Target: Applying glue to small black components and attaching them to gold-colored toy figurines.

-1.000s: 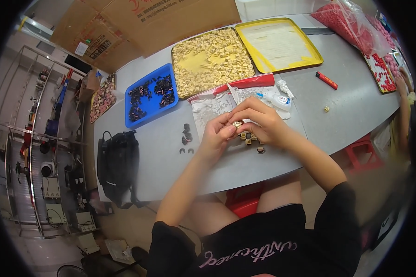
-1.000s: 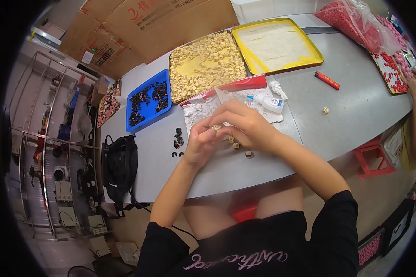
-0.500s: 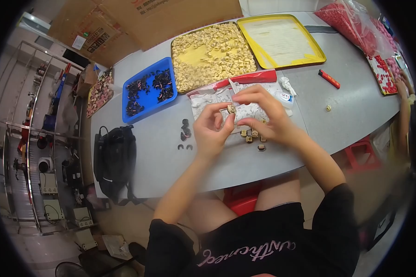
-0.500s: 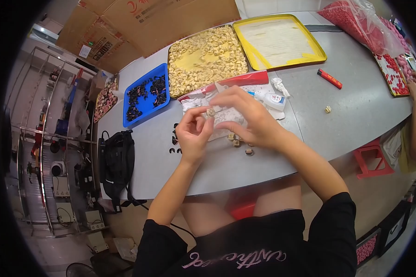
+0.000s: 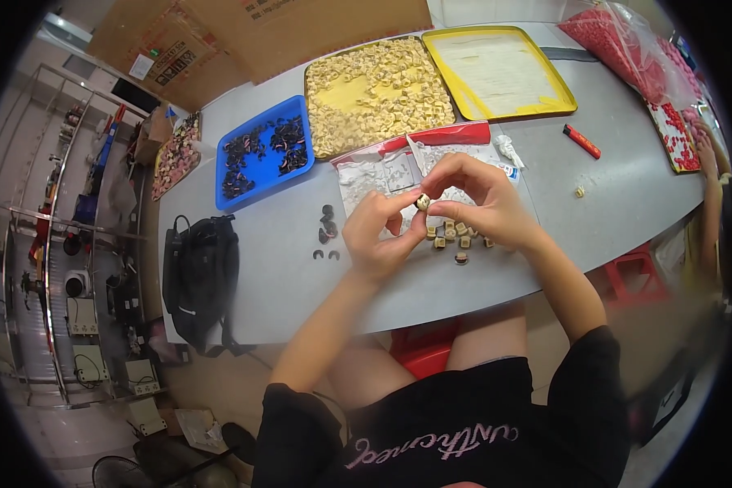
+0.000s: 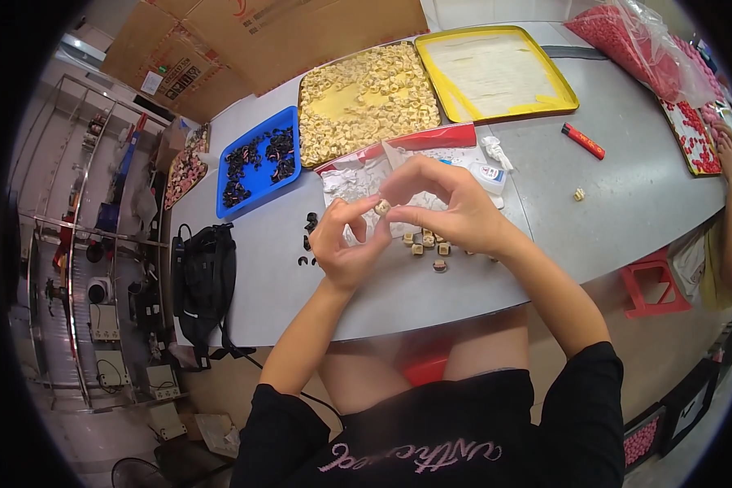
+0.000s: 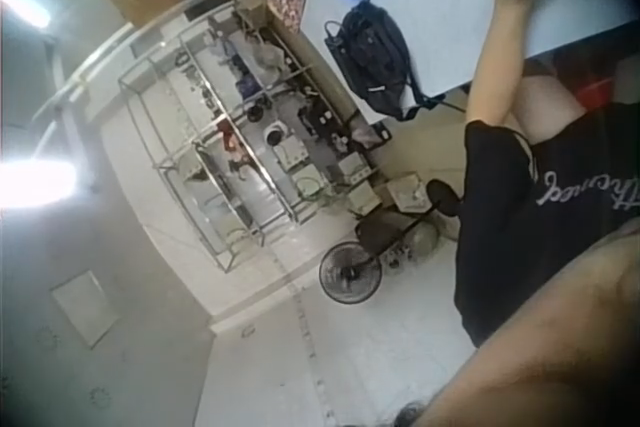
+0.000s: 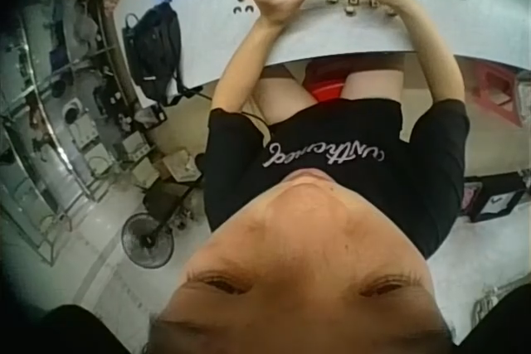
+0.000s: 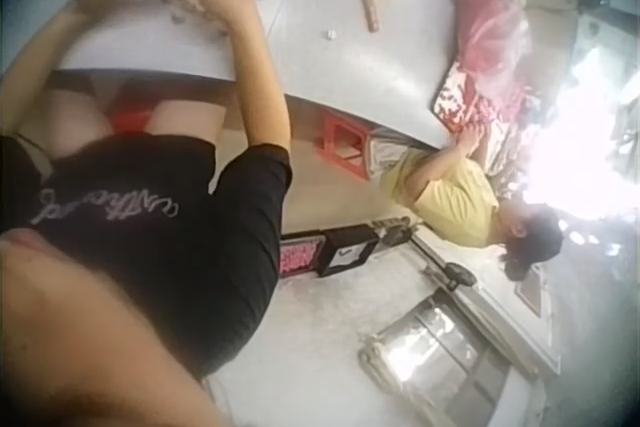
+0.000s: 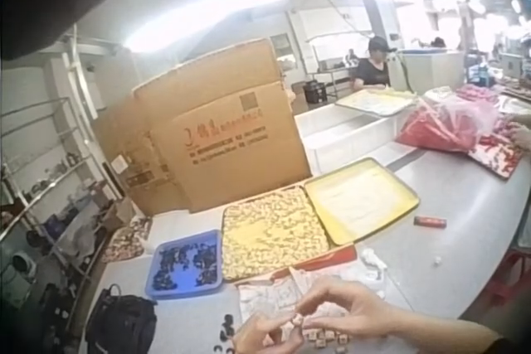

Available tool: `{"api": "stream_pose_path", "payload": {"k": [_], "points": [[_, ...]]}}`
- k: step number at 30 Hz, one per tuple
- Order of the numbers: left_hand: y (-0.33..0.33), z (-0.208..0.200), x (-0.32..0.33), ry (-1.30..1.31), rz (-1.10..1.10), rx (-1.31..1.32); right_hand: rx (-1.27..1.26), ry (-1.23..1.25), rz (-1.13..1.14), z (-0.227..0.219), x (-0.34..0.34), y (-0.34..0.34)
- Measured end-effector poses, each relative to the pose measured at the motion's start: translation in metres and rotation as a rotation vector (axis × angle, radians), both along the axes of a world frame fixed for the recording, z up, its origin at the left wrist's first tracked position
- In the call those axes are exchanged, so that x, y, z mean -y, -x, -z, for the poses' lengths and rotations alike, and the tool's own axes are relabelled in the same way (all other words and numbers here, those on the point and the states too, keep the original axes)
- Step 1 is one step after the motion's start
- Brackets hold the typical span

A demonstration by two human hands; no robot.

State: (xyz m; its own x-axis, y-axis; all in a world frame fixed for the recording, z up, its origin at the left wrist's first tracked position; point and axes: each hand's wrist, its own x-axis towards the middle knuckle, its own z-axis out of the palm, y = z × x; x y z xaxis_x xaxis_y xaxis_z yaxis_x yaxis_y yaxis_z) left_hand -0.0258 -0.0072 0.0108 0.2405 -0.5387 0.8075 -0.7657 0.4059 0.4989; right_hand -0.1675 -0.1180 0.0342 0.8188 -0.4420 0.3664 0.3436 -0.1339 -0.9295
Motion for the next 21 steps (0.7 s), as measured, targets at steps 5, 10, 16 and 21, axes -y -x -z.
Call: {"api": "stream_pose_path", "payload": {"k": [5, 10, 16, 21], "points": [[-0.007, 0.004, 0.001, 0.039, 0.053, 0.093, -0.041, 0.007, -0.025, -0.002, 0.0, 0.0], [-0.003, 0.002, 0.002, 0.021, 0.02, 0.132, -0.043, 0.075, 0.023, 0.003, 0.002, 0.002], [-0.001, -0.002, 0.001, -0.018, -0.013, 0.158, -0.024, 0.084, 0.004, 0.003, 0.003, -0.002], [0.0, 0.002, 0.003, -0.025, -0.004, 0.139, -0.039, 0.069, -0.007, 0.009, 0.004, 0.0]]}}
